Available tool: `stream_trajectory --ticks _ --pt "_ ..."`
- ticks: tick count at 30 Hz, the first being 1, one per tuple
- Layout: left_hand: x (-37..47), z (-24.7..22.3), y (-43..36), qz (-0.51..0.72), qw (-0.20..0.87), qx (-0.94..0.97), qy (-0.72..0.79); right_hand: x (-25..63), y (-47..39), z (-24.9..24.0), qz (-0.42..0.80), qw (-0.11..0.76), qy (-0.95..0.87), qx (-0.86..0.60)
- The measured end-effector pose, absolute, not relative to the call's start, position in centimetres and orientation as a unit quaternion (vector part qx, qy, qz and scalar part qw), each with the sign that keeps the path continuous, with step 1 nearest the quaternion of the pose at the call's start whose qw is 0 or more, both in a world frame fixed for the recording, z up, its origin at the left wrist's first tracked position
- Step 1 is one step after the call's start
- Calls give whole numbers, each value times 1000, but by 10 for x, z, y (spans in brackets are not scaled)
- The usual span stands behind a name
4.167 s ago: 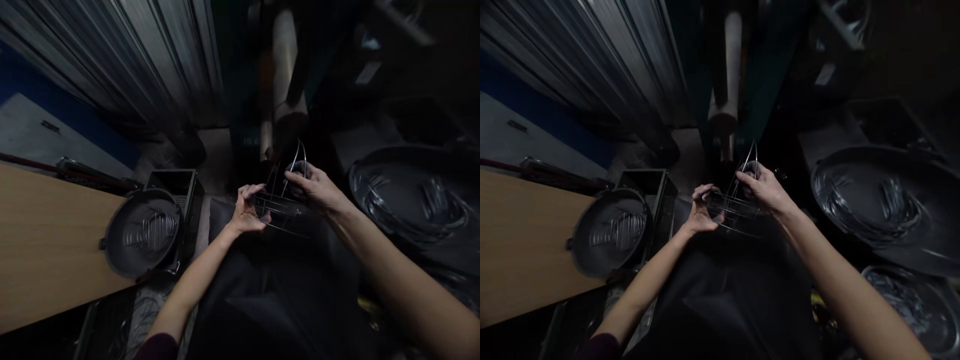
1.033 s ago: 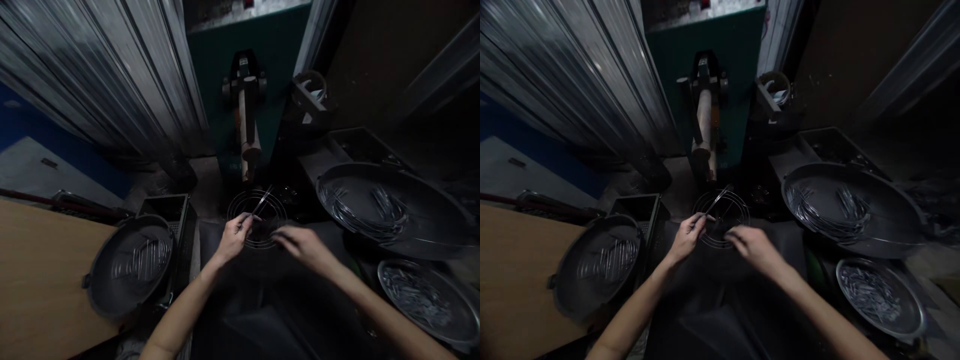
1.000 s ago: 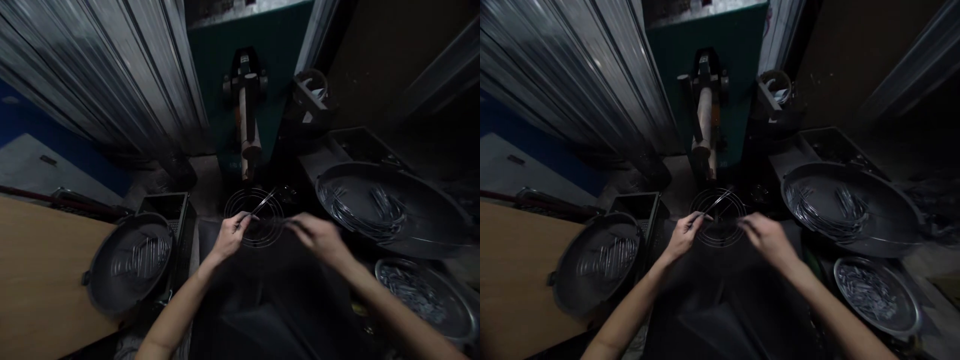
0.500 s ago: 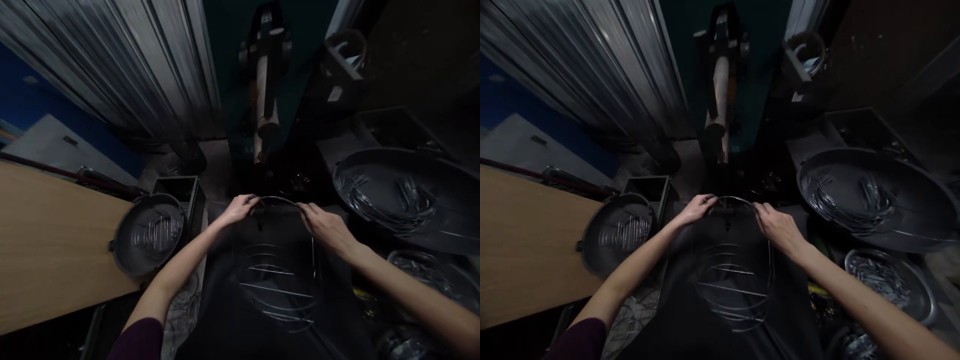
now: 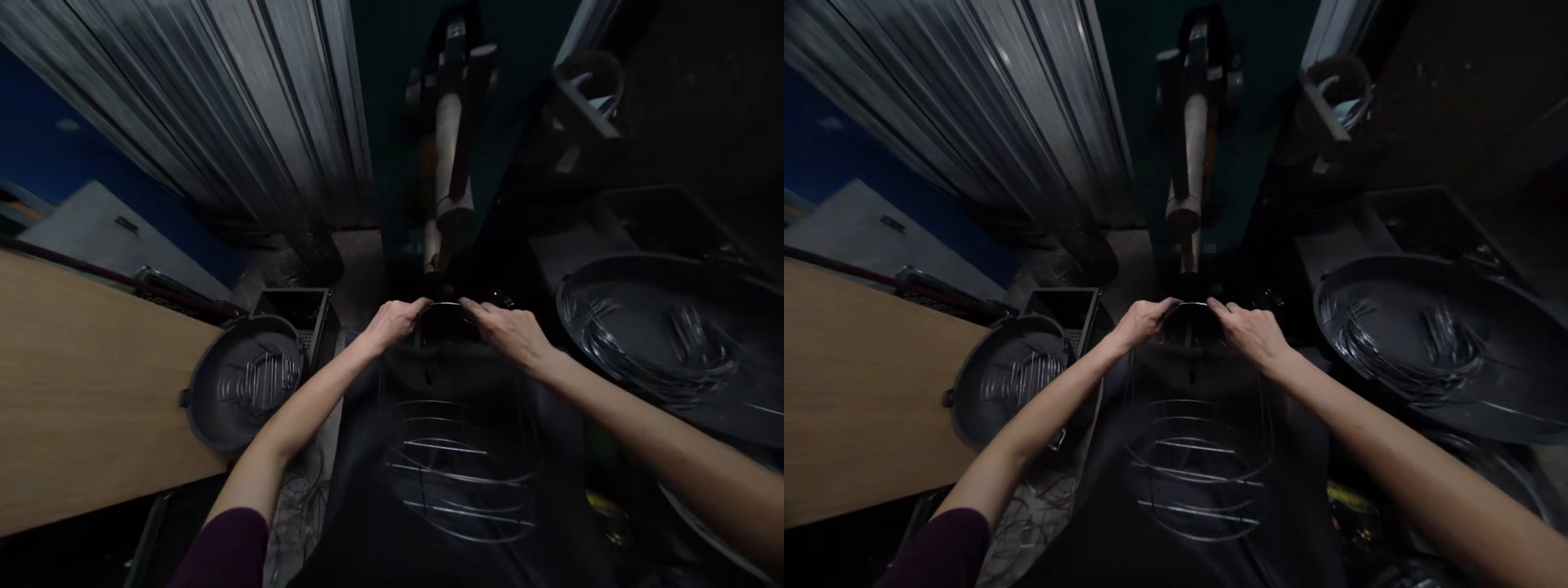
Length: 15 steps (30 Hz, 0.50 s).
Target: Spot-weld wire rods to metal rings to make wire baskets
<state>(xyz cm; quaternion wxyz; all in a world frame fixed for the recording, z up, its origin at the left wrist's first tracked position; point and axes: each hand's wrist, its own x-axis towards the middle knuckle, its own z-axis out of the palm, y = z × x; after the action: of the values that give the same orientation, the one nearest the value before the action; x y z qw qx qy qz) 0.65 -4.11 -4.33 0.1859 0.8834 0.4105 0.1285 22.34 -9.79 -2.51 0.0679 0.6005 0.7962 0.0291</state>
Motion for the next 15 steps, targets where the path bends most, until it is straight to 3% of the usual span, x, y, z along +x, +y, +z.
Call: stream_trajectory --ticks 7,15 --pt "3 -10 -11 153 167 876 426 221 -64 7 13 46 794 606" --pt "7 4 6 165 204 873 412 225 -45 8 9 22 793 609"
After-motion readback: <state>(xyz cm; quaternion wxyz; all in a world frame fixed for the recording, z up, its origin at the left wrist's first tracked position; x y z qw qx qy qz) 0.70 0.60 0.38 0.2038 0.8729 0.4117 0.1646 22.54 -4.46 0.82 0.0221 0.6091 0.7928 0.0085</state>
